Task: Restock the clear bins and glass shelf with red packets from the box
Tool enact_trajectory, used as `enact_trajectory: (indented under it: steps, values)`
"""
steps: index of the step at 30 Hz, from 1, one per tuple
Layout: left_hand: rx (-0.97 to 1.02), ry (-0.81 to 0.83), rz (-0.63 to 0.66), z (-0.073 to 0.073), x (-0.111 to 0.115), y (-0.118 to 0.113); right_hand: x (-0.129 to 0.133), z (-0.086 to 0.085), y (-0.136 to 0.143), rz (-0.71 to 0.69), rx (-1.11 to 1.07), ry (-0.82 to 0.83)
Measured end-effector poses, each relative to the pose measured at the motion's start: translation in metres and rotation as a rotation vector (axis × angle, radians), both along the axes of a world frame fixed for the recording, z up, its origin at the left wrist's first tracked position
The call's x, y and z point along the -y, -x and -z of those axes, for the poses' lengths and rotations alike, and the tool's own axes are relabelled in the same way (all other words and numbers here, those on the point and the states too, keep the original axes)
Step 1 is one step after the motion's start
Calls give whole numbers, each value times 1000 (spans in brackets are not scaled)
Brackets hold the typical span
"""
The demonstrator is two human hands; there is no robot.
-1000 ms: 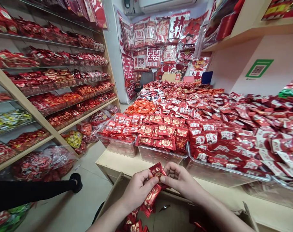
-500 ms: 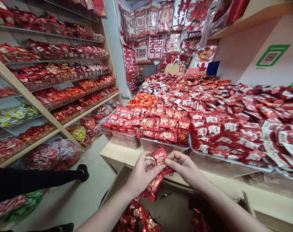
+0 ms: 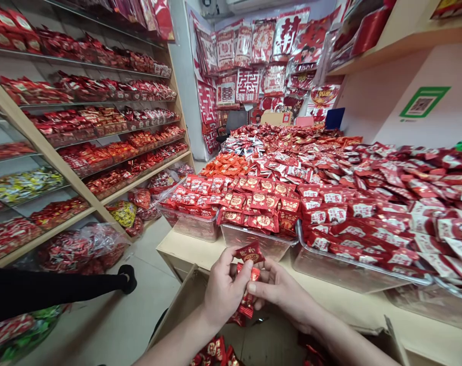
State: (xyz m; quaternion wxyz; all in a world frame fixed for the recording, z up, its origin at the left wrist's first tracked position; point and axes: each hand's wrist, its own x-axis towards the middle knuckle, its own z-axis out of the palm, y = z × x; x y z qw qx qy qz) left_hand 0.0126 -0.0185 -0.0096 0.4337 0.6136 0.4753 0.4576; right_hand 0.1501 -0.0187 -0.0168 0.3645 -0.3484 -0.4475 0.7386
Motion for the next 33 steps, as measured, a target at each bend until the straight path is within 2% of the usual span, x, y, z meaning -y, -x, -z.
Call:
enact_trajectory:
  steps: [4,7,12,15,18,20,23,27,33]
  values:
    - [-82,-44,-59,3,1,1,2,2,4,-24,13,92]
    - [-100,-60,-60,3,3,0,3,0,6,-51,43,89]
    - [-27,-31,-28,-12,0,3,3,-3,4,-53,14,60]
    - [36,-39,-99,-31,-23,15,1,-4,0,-56,13,31]
    - [22,-50,-92,-49,-62,30,-2,-4,-2,-37,55,-7]
    - [-38,-82,-49,-57,-89,38,-3,-3,-3,-25,75,-27]
    - [-169,-140,-59,-61,-120,43,-5,-1,-3,-17,89,-56]
    - [-330,-151,-52,-64,-139,41,-6,2,-4,-13,96,-79]
    - [-467,-162,39,-70,-150,32,-5,0,-3,-27,95,-82]
